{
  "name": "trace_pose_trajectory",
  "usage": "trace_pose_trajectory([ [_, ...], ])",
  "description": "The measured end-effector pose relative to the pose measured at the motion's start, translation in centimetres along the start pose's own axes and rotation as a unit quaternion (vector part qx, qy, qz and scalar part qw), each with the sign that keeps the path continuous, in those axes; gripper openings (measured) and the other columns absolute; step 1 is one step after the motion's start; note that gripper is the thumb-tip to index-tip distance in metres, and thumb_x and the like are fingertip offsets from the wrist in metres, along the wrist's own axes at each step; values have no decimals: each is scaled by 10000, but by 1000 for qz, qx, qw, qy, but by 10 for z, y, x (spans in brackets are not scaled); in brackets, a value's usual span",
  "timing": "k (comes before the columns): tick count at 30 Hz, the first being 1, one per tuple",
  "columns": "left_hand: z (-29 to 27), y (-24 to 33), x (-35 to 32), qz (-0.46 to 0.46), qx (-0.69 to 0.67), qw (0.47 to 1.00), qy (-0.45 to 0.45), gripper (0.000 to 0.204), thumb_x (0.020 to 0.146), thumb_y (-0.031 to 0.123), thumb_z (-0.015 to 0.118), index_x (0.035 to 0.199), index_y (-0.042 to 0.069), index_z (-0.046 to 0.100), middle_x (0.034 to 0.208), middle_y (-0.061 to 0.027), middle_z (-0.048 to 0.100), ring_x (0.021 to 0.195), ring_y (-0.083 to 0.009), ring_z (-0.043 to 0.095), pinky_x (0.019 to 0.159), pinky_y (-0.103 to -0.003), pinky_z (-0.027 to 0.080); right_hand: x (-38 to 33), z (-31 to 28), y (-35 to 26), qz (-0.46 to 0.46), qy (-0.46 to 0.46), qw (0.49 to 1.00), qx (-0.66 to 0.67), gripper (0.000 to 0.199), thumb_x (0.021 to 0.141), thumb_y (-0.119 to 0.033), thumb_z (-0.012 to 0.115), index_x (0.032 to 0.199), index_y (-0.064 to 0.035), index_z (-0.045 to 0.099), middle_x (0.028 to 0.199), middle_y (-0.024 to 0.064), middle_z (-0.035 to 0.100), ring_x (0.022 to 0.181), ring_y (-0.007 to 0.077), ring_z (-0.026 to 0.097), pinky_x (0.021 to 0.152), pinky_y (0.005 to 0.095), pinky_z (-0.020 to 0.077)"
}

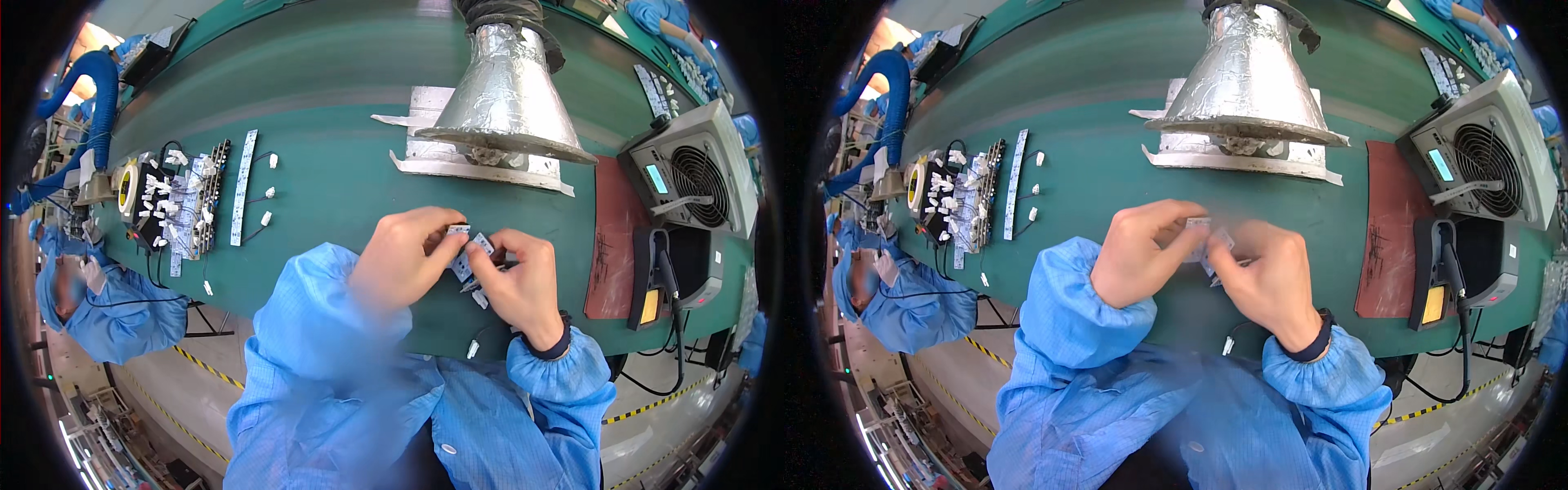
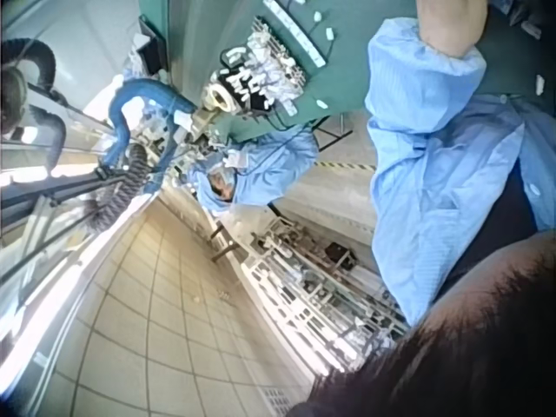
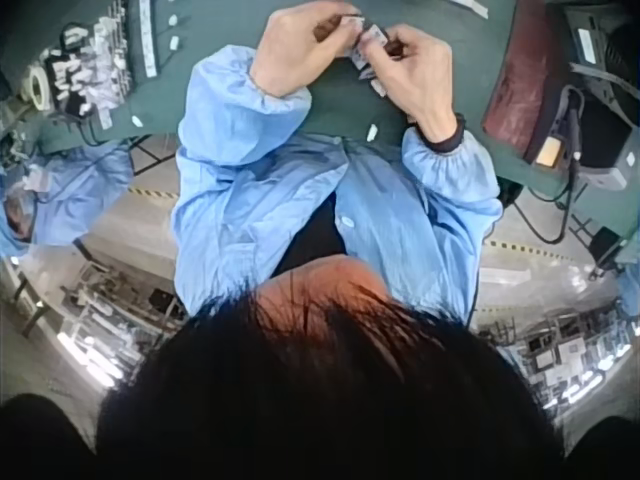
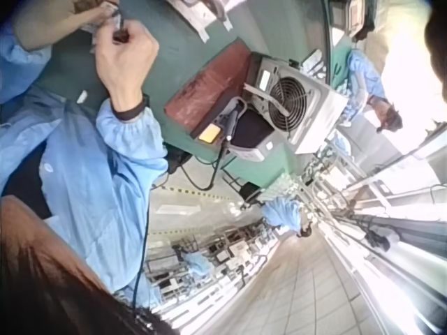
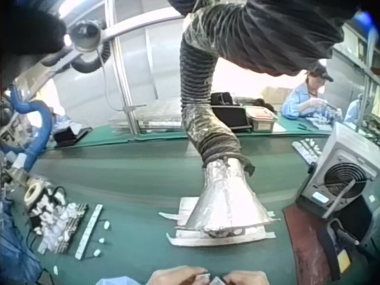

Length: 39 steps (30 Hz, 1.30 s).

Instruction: The person separates circuit board panels into individual strips by hand, then solders wires onto the circuit board strips using a soldering iron.

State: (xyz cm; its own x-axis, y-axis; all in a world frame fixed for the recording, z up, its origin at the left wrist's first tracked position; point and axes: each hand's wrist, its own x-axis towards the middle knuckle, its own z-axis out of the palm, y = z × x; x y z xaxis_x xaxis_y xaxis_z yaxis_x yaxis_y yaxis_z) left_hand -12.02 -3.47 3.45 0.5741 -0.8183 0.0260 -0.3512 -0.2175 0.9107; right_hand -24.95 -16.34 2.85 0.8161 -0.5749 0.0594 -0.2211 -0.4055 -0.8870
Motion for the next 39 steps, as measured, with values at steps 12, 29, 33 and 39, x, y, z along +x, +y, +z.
trace_pose_trajectory([
  [12,-9,-20,12,171,175,969,23,378,846,98,737,1206,8,662,1235,-159,626,1138,-354,603,966,-411,497,13,-29,22,-64,-11,996,-55,175,931,-117,680,903,53,711,878,130,688,919,224,630,800,342,478],
  [29,4,-12,24,245,224,921,-205,636,775,263,820,1338,71,597,1346,-192,539,1210,-383,528,1051,-448,423,-88,-34,22,-30,69,978,-197,505,762,-43,757,1239,9,600,956,126,558,815,281,598,711,375,500],
  [33,2,-11,14,213,231,934,-169,580,814,362,796,1285,77,613,1114,-144,565,1017,-346,587,887,-430,484,-87,-36,24,-9,100,983,-152,479,783,-16,726,1244,10,596,939,109,533,753,243,579,649,342,493],
  [39,21,-18,0,222,245,939,-89,447,852,366,764,1140,57,618,1055,-125,556,924,-321,625,775,-421,519,-76,-38,22,3,133,989,-60,401,822,-2,655,1215,31,584,947,139,531,736,288,590,616,369,502],
])
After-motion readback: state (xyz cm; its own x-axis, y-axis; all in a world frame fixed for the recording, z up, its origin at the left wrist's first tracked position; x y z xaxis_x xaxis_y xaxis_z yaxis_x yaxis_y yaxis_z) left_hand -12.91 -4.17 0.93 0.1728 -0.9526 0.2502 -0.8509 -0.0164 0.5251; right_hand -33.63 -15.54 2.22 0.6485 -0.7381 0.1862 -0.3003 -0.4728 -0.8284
